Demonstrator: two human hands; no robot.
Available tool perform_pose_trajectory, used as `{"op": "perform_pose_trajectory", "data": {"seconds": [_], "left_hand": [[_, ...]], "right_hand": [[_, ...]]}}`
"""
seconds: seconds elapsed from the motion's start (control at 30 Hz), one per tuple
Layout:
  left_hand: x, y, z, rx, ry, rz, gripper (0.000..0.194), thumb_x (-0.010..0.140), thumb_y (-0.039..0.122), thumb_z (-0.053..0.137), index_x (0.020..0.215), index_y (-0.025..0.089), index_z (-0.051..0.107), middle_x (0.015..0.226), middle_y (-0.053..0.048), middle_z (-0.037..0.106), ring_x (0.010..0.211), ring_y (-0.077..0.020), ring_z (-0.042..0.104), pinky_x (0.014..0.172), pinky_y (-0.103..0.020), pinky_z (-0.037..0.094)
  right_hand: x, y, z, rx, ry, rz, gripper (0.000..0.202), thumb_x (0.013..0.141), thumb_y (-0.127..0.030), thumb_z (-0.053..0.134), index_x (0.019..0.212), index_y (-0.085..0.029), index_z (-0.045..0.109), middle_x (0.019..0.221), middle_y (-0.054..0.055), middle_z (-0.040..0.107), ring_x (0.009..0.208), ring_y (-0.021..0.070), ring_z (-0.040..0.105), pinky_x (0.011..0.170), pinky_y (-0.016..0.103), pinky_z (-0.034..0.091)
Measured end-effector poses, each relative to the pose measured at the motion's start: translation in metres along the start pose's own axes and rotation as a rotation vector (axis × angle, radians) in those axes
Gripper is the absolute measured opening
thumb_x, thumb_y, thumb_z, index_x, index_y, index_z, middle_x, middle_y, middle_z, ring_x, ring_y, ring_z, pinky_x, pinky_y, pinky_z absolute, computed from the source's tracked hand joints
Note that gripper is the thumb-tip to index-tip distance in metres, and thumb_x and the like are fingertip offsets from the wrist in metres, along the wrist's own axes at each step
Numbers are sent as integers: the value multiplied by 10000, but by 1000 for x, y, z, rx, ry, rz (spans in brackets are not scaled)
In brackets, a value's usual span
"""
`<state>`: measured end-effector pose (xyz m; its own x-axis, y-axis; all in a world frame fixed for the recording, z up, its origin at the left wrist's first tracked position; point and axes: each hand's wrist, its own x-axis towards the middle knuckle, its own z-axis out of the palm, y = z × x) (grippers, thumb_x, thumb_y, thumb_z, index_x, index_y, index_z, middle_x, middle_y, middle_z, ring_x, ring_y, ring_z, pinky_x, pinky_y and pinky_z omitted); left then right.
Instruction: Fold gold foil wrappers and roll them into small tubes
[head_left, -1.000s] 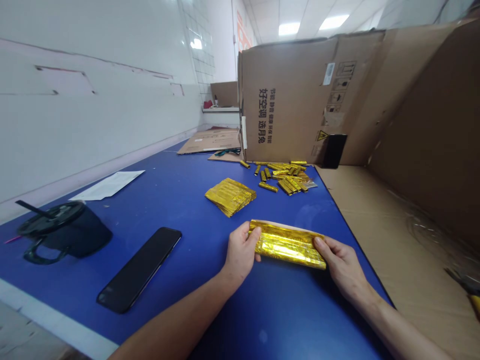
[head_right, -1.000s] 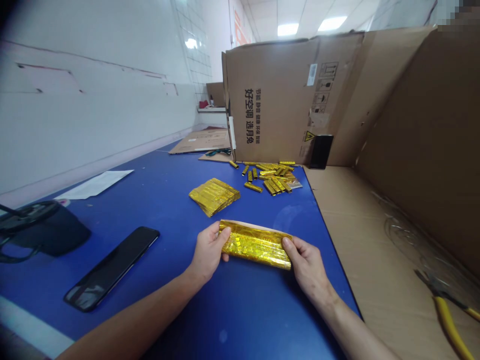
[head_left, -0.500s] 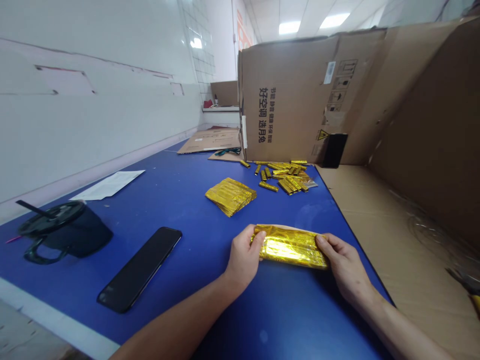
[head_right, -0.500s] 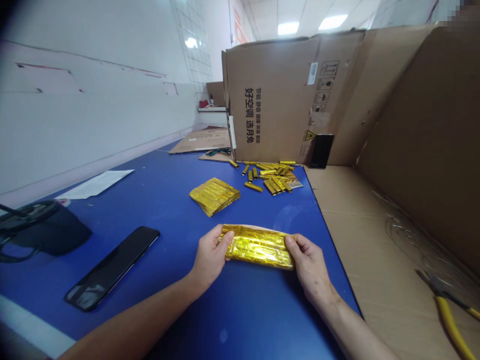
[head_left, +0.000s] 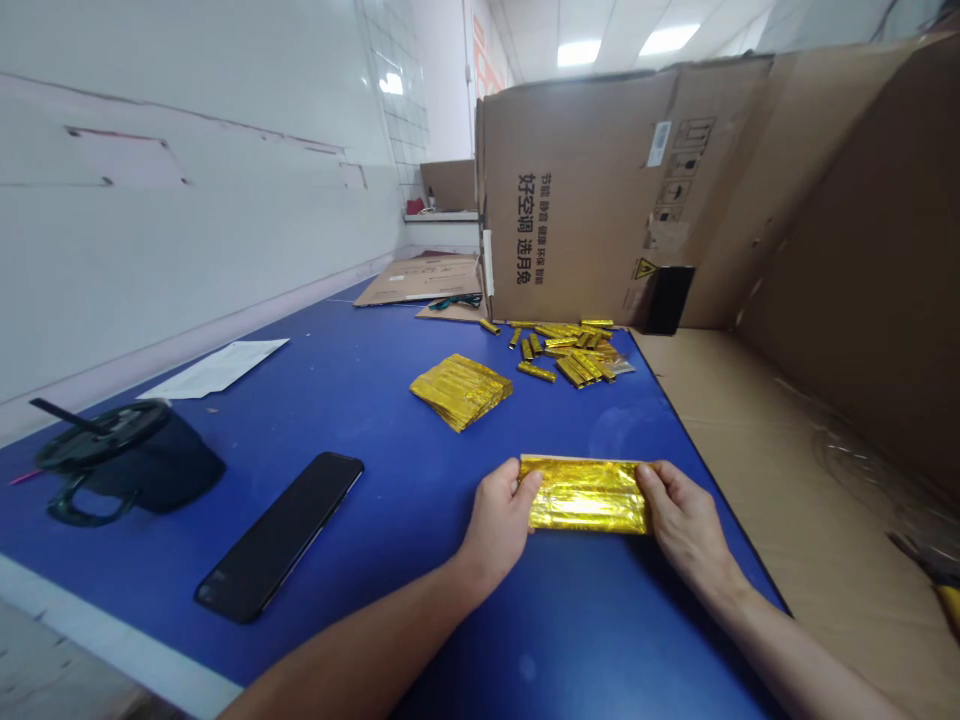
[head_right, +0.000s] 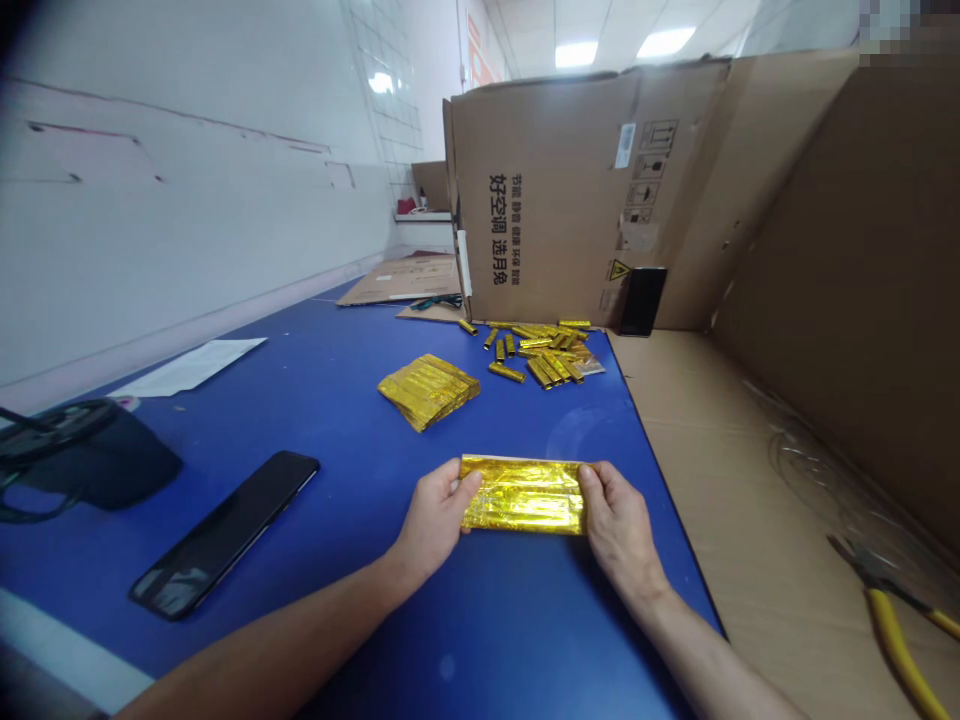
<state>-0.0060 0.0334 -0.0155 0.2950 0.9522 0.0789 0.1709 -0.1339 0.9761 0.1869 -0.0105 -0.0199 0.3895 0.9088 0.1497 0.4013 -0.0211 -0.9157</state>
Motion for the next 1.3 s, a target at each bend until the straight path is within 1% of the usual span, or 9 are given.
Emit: {"op": "perform_pose_trajectory", "data": {"seconds": [0.2,0.3,0.37,0.43,0.5,0.6,0.67,0.87,1.3], "left_hand": [[13,-7,-11,253,72,41,260,783,325,416,586,157,436,474,50,392,430,-82,388,403,-184,280],[11,2,-16,378,169,129,158,785,283,424,780,155,516,599,12,507,553,-123,486,524,-233,384],[3,12,-14,510,245,313,193,785,241,428,929,146,516,847,-57,560,784,-168,529,714,-301,413],[-9,21,-8,591,134,508,251,812,209,385,1024,150,505,1036,-89,536,995,-190,472,868,-341,355],[-20,26,0,663,-136,635,323,834,227,366,1135,151,456,1213,-91,453,1161,-193,346,969,-349,266],[-27,24,9,798,-471,623,589,808,454,407,1290,140,282,1375,-89,236,1277,-238,95,1024,-399,156],[-27,20,12,866,-577,568,752,759,594,378,1327,139,192,1398,-109,144,1281,-266,12,1022,-441,119],[-25,16,11,955,-617,567,768,704,690,328,1328,274,166,1408,-115,-9,1264,-330,-58,964,-563,68],[-24,13,12,940,-653,487,791,718,698,284,1332,210,183,1406,-130,44,1267,-330,-33,966,-555,60]], "right_hand": [[1,-5,1,-391,7,-68,322,819,-429,327,690,-201,514,563,0,535,539,143,484,487,224,340],[-1,-9,2,-562,10,-73,324,832,-412,300,729,-212,532,574,5,564,540,150,503,492,226,322],[-2,-10,3,-668,12,-66,324,838,-399,290,739,-216,537,567,9,571,531,153,508,477,224,300],[-2,-11,4,-751,4,-64,319,844,-384,285,744,-217,537,568,11,575,531,154,514,470,221,282],[-2,-11,4,-799,-11,-58,316,852,-372,279,743,-216,532,571,11,578,524,150,516,467,219,271],[-2,-12,5,-835,-31,-51,308,860,-363,273,748,-217,519,595,12,592,529,144,527,465,215,263],[-2,-12,6,-858,-35,-52,302,864,-358,273,752,-217,515,610,14,602,540,143,538,465,214,262],[-1,-11,6,-906,-48,-49,293,865,-347,281,771,-214,524,633,23,625,551,148,559,461,217,263],[-7,-19,10,-1088,-92,-64,315,881,-326,242,806,-210,525,633,58,661,585,196,622,454,246,289]]}}
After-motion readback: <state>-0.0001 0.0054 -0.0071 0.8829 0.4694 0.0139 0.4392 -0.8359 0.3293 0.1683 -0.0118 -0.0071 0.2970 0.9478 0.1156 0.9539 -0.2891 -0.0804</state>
